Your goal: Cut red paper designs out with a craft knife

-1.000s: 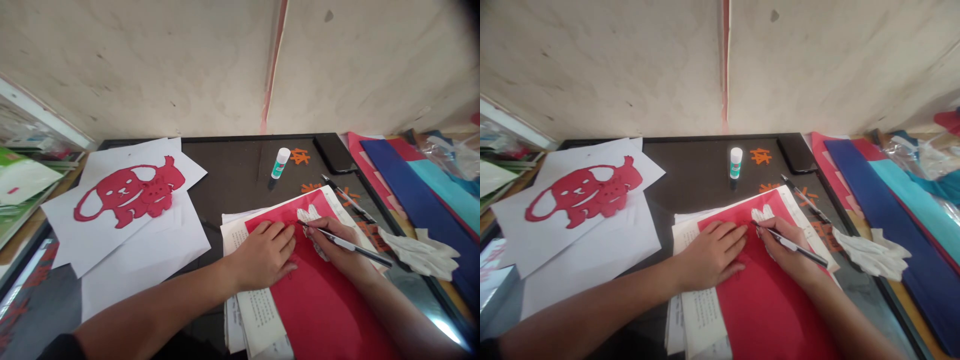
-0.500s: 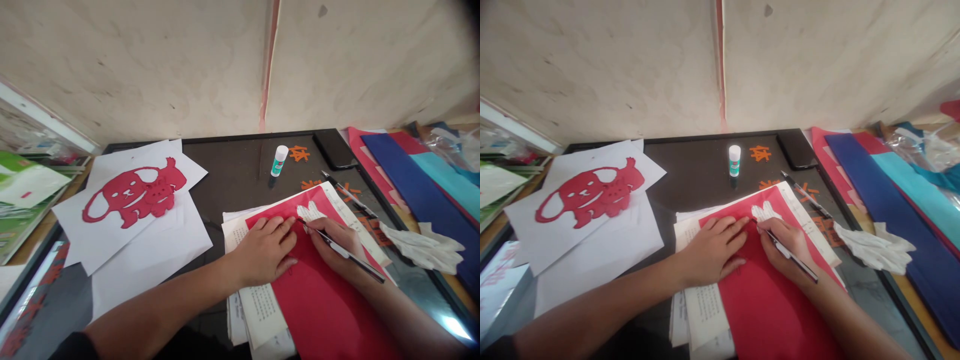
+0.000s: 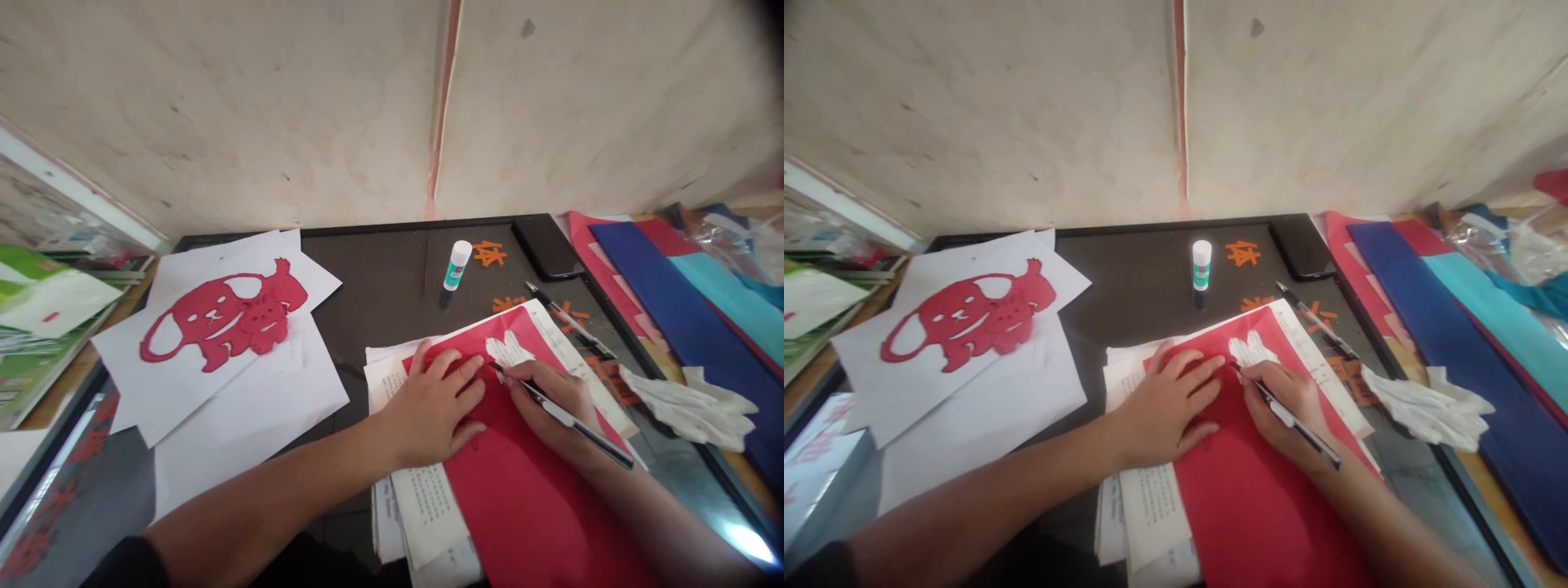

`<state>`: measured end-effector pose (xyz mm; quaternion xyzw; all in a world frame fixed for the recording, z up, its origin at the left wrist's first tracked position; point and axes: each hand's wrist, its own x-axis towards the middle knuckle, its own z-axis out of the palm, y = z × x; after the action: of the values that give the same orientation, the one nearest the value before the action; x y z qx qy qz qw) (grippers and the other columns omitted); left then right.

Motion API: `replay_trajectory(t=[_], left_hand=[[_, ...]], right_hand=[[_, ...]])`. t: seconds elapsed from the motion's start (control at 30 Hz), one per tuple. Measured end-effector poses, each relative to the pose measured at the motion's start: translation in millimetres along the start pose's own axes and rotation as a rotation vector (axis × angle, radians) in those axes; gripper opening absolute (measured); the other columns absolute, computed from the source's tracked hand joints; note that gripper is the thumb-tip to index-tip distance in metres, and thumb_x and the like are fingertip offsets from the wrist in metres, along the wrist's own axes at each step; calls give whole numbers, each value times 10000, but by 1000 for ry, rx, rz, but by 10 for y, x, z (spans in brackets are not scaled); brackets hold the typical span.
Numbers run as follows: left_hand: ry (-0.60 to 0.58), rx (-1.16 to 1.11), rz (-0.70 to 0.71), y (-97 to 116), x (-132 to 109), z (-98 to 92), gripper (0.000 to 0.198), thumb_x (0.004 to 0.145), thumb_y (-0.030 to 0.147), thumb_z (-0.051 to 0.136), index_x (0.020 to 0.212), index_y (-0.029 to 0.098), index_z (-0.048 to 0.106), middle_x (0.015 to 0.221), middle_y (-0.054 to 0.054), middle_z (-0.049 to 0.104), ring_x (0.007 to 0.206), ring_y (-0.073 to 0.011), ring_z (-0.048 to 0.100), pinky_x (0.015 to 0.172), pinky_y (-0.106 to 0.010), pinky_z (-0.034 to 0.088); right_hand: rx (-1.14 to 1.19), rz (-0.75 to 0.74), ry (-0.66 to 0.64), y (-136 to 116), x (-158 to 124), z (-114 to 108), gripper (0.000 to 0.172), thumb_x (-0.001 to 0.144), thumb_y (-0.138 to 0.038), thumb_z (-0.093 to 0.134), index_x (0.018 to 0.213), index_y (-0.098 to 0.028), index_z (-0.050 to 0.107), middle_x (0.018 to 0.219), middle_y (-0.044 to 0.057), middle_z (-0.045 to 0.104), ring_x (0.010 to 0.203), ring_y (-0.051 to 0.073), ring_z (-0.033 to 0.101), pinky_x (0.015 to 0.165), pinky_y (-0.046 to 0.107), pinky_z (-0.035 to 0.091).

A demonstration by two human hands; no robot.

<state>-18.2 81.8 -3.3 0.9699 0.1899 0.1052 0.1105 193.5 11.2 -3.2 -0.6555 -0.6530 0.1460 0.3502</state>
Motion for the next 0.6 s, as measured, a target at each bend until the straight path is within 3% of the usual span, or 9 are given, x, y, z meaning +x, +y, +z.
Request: replay_trajectory(t=[0.2,0.33,0.47,0.6], left_hand=[[1,-35,-127,197,-23,120,506,992,484,426,1370,156,504,1543,-122,378,1397,-392,286,1125,-713,156],[-48,-57,-209,384,-60,140,695,965,595,413,1454,101,414,1574,-185,299,1427,-418,239,1114,-726,157],[-111,-90,-205,420,-122,99,788,953,652,382,1501,87,347,1603,-179,234,1436,-402,236,1120,-663,222],[-40,-96,-167,359,-164,135,812,956,666,345,1521,85,302,1617,-167,190,1449,-380,222,1121,-611,257]], right_hand=[[-106,134,-110,-216,234,-112,111,818,-198,537,742,-226,613,663,-11,664,609,148,595,554,249,436],[-94,166,-140,-335,293,-115,114,794,-215,521,700,-210,586,621,-13,633,566,139,553,539,253,414],[-96,215,-74,-356,158,-39,104,809,-246,524,753,-210,604,638,-7,639,578,154,575,536,260,424],[-117,158,64,-278,-26,103,98,848,-268,528,806,-213,598,678,9,661,614,179,619,587,290,467]])
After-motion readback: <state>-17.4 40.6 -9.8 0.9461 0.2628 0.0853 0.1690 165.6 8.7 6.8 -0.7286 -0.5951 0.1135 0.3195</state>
